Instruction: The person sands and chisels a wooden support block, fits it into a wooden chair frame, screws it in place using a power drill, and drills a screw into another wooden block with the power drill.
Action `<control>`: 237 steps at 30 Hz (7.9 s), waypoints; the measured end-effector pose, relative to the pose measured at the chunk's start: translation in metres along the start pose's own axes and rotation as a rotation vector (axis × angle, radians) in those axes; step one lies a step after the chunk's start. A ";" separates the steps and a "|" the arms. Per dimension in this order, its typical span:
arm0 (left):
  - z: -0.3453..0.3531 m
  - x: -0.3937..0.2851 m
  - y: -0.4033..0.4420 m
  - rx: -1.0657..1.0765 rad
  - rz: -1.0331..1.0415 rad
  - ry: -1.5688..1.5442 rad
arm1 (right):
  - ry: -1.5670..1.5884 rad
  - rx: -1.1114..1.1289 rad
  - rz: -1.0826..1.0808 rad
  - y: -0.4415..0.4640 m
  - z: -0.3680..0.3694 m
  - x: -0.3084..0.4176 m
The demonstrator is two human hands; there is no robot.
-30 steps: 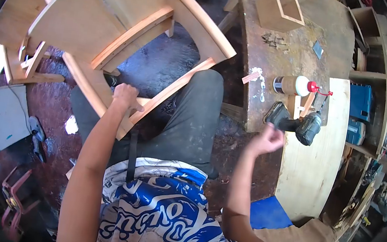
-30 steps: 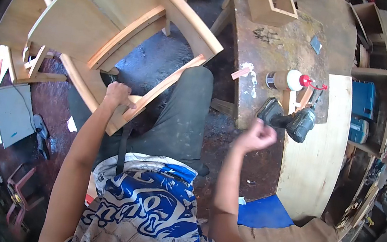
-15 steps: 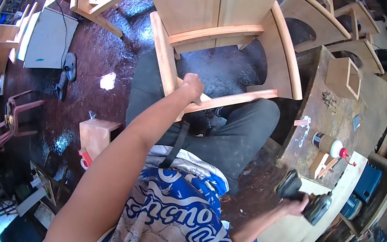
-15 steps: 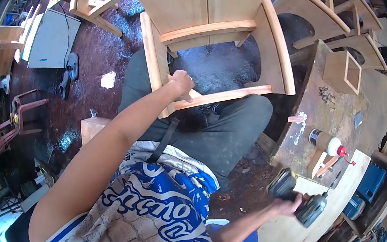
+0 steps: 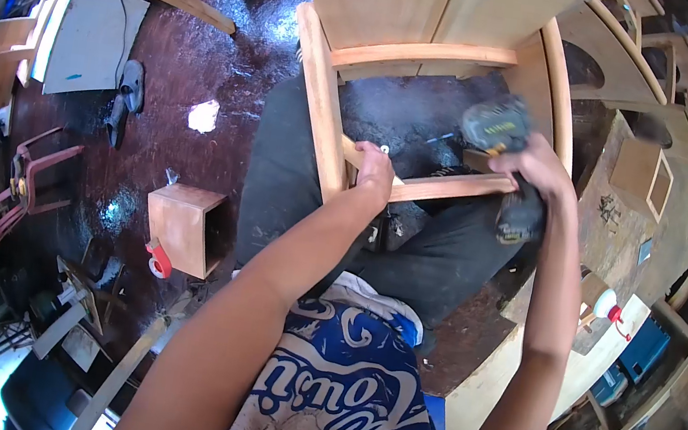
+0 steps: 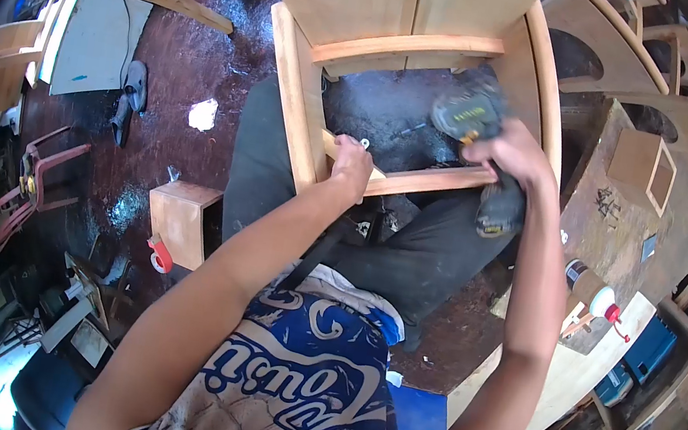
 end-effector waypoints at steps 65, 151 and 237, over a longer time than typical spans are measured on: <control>-0.005 0.033 0.001 0.131 0.172 -0.324 | -0.286 -0.984 -0.188 0.035 -0.159 -0.033; -0.031 0.139 -0.083 -1.035 -0.126 -2.399 | -0.433 -0.613 -0.876 0.013 -0.066 0.309; 0.039 -0.032 -0.028 -0.412 -0.067 -0.015 | 0.368 -2.056 -0.144 -0.378 0.069 -0.422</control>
Point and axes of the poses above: each hand's wrist, its own y-axis towards the middle knuckle, its own z-axis out of the palm, x = y × z, the point moved 10 cm from there along y, towards the middle knuckle, and after that the axes turned 2 degrees about x, right-handed, at the moved point
